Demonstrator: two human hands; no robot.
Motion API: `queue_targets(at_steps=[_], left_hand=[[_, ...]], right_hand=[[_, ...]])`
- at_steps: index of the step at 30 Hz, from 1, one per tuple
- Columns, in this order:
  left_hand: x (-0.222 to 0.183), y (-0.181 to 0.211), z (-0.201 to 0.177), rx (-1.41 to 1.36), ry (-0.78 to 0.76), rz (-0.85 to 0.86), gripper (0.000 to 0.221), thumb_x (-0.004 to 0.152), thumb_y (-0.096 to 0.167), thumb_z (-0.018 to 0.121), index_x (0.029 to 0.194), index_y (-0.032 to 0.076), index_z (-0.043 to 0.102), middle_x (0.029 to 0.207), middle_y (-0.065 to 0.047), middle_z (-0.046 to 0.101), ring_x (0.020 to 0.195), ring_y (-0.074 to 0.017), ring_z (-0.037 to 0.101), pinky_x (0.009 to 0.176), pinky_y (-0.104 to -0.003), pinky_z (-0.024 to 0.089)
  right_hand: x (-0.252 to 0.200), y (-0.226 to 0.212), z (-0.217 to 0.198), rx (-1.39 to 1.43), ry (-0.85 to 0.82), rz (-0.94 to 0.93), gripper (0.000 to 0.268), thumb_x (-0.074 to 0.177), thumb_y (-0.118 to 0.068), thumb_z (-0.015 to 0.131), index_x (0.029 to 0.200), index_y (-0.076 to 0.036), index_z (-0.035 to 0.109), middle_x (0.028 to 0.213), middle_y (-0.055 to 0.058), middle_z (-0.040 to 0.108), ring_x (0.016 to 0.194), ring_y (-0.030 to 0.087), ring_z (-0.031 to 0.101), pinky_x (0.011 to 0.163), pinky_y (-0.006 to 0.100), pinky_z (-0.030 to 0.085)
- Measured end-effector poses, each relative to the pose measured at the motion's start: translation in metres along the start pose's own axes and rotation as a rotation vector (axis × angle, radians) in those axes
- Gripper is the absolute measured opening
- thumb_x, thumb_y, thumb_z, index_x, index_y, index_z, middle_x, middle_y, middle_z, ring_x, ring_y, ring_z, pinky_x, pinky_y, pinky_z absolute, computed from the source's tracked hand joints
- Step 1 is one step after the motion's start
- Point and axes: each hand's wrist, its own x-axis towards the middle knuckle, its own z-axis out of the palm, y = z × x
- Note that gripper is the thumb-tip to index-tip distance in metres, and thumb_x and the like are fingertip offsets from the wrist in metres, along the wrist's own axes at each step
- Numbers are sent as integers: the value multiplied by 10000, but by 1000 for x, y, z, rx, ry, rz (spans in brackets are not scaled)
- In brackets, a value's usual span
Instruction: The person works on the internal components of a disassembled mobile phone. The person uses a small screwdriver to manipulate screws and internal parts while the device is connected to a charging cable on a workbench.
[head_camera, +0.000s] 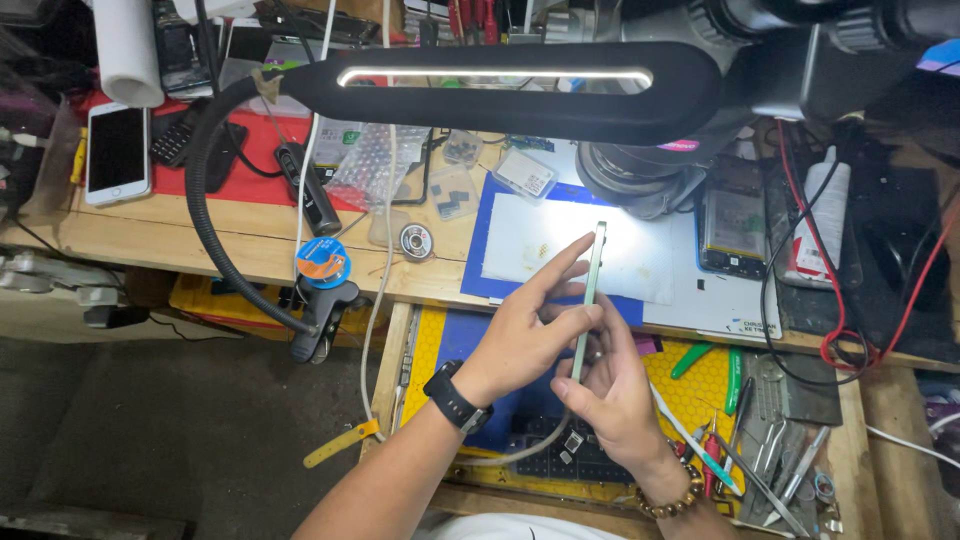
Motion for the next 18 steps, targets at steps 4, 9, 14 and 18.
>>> queue_targets(at_steps=[4, 9, 14, 18], left_hand=[[-12, -5, 7, -119, 23, -146, 766, 902, 212, 702, 1596, 277, 385, 1469, -150, 540, 1241, -221, 594, 838, -333, 616], [-27, -13, 15, -288, 3, -65, 906, 874, 181, 759, 1653, 177, 295, 1411, -114, 554, 1126, -212, 582, 887, -319, 563], [-42, -10, 22, -89, 81, -76, 1086, 765, 259, 843, 1617, 135, 182, 1468, -102, 485, 1188, -213, 595, 924, -343, 575], [-68, -1, 5, 468, 169, 240, 972, 785, 285, 914, 1533, 19, 352, 1442, -215, 529, 1302, -335, 559, 1052, -427, 463]], right_hand=[[-9, 5, 2, 68, -30, -20, 1012, 808, -19, 731, 1625, 0, 135, 1513, 167, 389, 1397, 266, 439, 1138, 408, 415], [-24, 5, 2, 40, -47, -5, 1017, 763, -41, 738, 1618, 4, 189, 1486, 165, 420, 1397, 269, 442, 1154, 417, 381], [-39, 4, -7, 369, -24, 125, 953, 707, -19, 706, 1558, 47, 282, 1419, 227, 507, 1334, 337, 518, 1148, 468, 392], [-38, -1, -6, 613, -14, 156, 925, 700, -49, 730, 1532, 73, 344, 1462, 255, 497, 1298, 381, 539, 1096, 524, 426]])
